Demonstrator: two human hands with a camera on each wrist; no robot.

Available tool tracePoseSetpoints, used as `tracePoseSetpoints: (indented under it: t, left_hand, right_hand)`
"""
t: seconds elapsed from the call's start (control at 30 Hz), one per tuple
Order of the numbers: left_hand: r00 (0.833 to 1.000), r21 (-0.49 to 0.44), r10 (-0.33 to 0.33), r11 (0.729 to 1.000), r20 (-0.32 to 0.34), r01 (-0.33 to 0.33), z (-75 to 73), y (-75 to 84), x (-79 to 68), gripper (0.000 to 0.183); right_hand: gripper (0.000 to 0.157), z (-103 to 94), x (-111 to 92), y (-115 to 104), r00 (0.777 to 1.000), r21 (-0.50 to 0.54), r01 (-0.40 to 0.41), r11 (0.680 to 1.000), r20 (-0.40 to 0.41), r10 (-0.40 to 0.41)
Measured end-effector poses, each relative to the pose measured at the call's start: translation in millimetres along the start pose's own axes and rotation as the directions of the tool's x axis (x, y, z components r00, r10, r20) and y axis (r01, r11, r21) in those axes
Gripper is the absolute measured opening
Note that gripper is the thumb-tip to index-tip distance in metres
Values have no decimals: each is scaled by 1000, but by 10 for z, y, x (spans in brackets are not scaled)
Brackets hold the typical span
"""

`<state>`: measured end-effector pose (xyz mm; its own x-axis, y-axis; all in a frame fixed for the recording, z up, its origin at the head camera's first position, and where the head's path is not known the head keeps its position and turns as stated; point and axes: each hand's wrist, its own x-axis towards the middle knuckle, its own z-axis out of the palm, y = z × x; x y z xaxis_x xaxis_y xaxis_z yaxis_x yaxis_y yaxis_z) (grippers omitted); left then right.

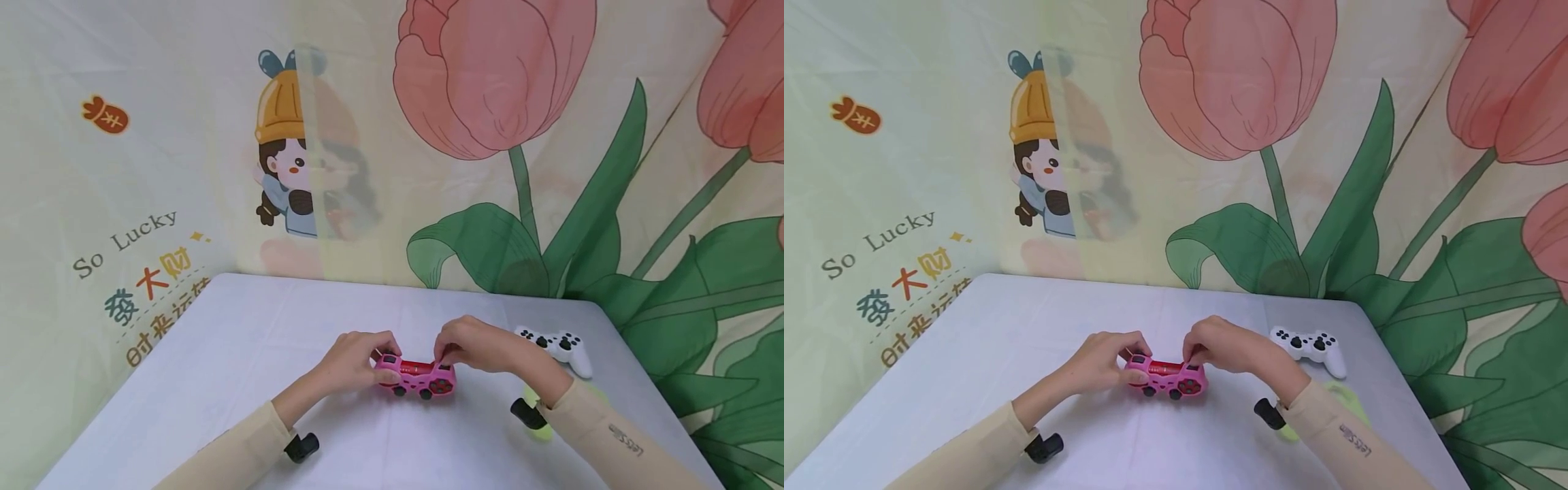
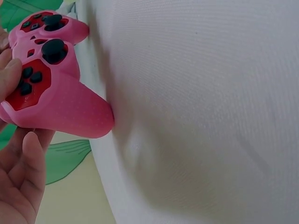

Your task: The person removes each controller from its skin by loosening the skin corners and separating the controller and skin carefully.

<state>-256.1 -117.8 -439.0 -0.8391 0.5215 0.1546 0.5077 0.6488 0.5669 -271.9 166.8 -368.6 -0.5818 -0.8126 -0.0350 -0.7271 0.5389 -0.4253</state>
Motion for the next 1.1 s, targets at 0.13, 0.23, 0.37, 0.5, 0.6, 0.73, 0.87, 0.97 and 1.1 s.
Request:
tracePoseSetpoints:
  t: [0.13, 0.23, 0.37, 0.5, 0.6, 0.73, 0.87, 0.97, 1.1]
  left_hand:
    - [1000, 5, 7, 1000, 1, -7, -21, 1, -6, 31]
    - [1000, 10, 15, 1000, -7, -15, -32, 1, -20, 31]
    - [999, 8, 25, 1000, -21, -24, -32, -6, -33, 31]
    - [999, 8, 31, 999, -21, -31, -12, -26, -15, 30]
    - [999, 10, 32, 999, -11, -31, -1, -41, 5, 28]
    - [1000, 10, 19, 1000, -6, -19, -16, -51, 16, 27]
    - [1000, 5, 2, 1000, -6, -2, -13, -65, 29, 28]
    - [1000, -4, -1, 1000, 0, 1, -7, -68, 41, 29]
    - [1000, -9, -4, 1000, 8, 4, -8, -72, 58, 32]
  right_hand:
    - [12, -5, -2, 17, 999, 20, -41, 999, 13, 41]
    - [11, -20, 26, 15, 999, 21, -35, 999, 37, 34]
    - [12, -29, 56, 8, 997, 9, -31, 999, 75, 30]
    - [16, -8, 27, 32, 997, 17, -24, 1000, 79, 23]
    - [18, 30, -29, 77, 998, 57, -20, 998, 58, 16]
    - [17, 95, -93, 143, 1000, 96, 1, 995, 20, -3]
    - [13, 149, -147, 189, 999, 100, 29, 995, -22, -27]
    - [11, 183, -208, 214, 998, 106, 46, 993, -52, -40]
    - [14, 305, -303, 283, 991, 110, 76, 991, -119, -63]
